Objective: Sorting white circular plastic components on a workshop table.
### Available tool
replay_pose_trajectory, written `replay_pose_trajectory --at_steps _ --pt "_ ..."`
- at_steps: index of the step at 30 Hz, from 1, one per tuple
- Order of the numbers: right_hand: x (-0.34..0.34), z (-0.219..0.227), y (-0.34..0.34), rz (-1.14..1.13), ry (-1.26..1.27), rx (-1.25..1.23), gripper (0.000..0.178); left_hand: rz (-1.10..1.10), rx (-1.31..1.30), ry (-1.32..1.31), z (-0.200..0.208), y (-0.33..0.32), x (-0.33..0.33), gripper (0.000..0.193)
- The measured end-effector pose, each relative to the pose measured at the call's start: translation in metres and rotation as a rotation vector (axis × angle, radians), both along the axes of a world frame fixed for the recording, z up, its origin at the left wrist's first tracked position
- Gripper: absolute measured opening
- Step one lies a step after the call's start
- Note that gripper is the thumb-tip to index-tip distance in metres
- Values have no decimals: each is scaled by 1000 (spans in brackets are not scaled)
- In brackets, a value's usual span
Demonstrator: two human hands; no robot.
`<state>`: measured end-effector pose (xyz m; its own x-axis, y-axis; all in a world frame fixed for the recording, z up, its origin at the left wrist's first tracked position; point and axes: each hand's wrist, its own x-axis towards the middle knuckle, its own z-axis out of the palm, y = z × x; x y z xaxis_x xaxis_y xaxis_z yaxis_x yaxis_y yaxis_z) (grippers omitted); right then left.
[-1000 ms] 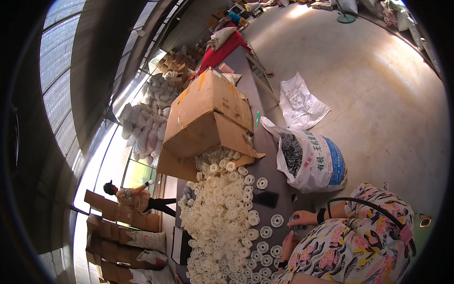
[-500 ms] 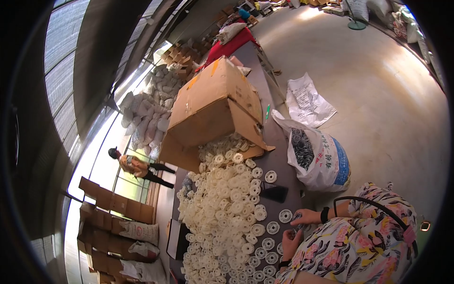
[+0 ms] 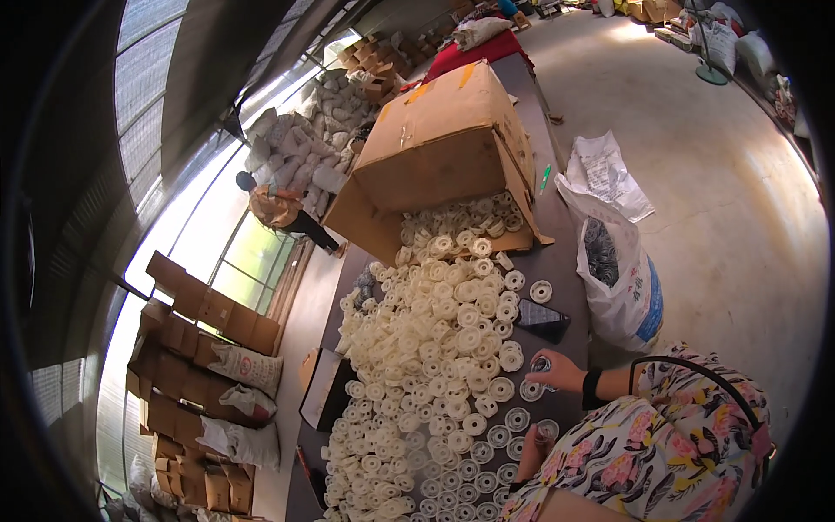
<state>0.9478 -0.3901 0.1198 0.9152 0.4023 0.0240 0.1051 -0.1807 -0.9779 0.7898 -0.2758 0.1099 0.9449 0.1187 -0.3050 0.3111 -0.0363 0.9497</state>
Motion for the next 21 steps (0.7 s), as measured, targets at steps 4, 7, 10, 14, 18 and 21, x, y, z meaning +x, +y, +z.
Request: replay_pose_trajectory --at_steps 4,7,10,14,18,21 --pt "7 -12 8 19 982 365 26 377 -619 207 -18 38 -1 36" --pt "-11 -22 7 473 694 96 34 327 -393 119 -1 39 11 29" --pt "-35 12 21 611 711 106 43 340 -257 96 3 44 15 27" --pt "-43 9 28 625 646 -92 55 268 -54 94 1 49 13 31" --pt "-42 -16 26 705 488 -211 62 246 -248 178 -22 49 7 33" --pt "-39 -9 30 699 423 -297 65 284 -176 95 -50 56 6 33"
